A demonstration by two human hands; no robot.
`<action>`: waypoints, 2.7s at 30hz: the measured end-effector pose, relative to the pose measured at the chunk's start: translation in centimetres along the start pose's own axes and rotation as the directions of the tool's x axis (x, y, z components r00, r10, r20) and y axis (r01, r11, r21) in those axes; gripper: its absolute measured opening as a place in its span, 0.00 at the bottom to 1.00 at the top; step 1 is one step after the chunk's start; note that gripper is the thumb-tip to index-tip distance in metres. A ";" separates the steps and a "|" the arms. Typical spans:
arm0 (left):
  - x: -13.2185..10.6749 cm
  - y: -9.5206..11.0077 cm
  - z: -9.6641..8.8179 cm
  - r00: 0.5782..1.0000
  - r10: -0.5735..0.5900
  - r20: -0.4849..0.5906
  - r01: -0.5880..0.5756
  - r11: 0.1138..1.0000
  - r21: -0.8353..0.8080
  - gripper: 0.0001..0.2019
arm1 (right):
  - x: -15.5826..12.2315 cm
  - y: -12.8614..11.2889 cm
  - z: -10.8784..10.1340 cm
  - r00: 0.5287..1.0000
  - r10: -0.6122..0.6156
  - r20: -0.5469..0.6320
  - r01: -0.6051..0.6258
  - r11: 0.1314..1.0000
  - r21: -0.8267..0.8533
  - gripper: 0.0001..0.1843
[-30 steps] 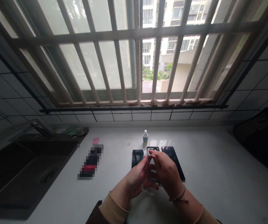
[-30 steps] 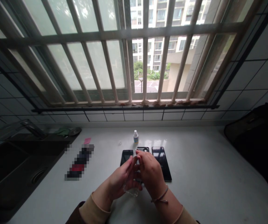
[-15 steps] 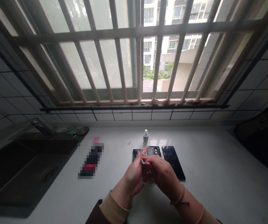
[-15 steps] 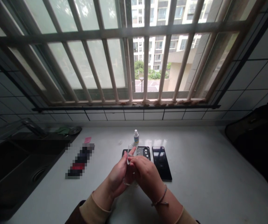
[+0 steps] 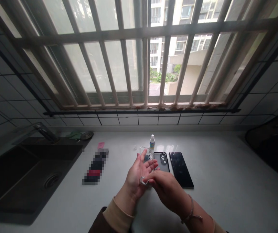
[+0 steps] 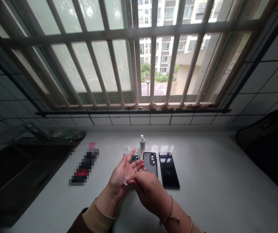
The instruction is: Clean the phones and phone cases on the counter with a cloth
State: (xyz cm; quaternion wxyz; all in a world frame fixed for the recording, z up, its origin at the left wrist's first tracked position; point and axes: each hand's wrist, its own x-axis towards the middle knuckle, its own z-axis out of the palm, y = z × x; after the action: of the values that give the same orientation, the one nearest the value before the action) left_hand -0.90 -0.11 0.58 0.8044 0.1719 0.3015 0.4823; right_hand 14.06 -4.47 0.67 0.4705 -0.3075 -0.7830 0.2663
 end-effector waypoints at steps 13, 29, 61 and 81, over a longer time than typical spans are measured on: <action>-0.9 0.1 0.8 0.976 -0.201 0.085 0.183 0.966 0.185 0.35 | -0.4 4.9 -2.9 0.599 0.578 -0.554 -0.465 0.814 0.348 0.27; -0.5 -1.3 0.5 0.983 -0.179 0.047 0.174 0.980 0.093 0.29 | -0.1 2.5 -1.0 0.982 -0.094 -0.166 0.023 0.922 -0.386 0.15; -1.2 -0.7 1.2 0.981 -0.180 0.072 0.162 0.965 0.205 0.34 | -0.6 5.2 -3.3 0.711 0.355 -0.607 -0.477 0.877 -0.046 0.23; 0.1 0.2 0.7 0.976 0.104 -0.190 -0.095 0.994 0.057 0.31 | 0.1 1.6 -1.4 0.999 -0.048 0.016 0.051 0.952 -0.302 0.13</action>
State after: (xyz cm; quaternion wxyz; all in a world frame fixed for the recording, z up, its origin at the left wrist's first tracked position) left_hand -0.55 0.14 1.20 0.7419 0.1582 0.3805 0.5289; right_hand 15.66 -3.18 0.17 0.4209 -0.3550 -0.8241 0.1326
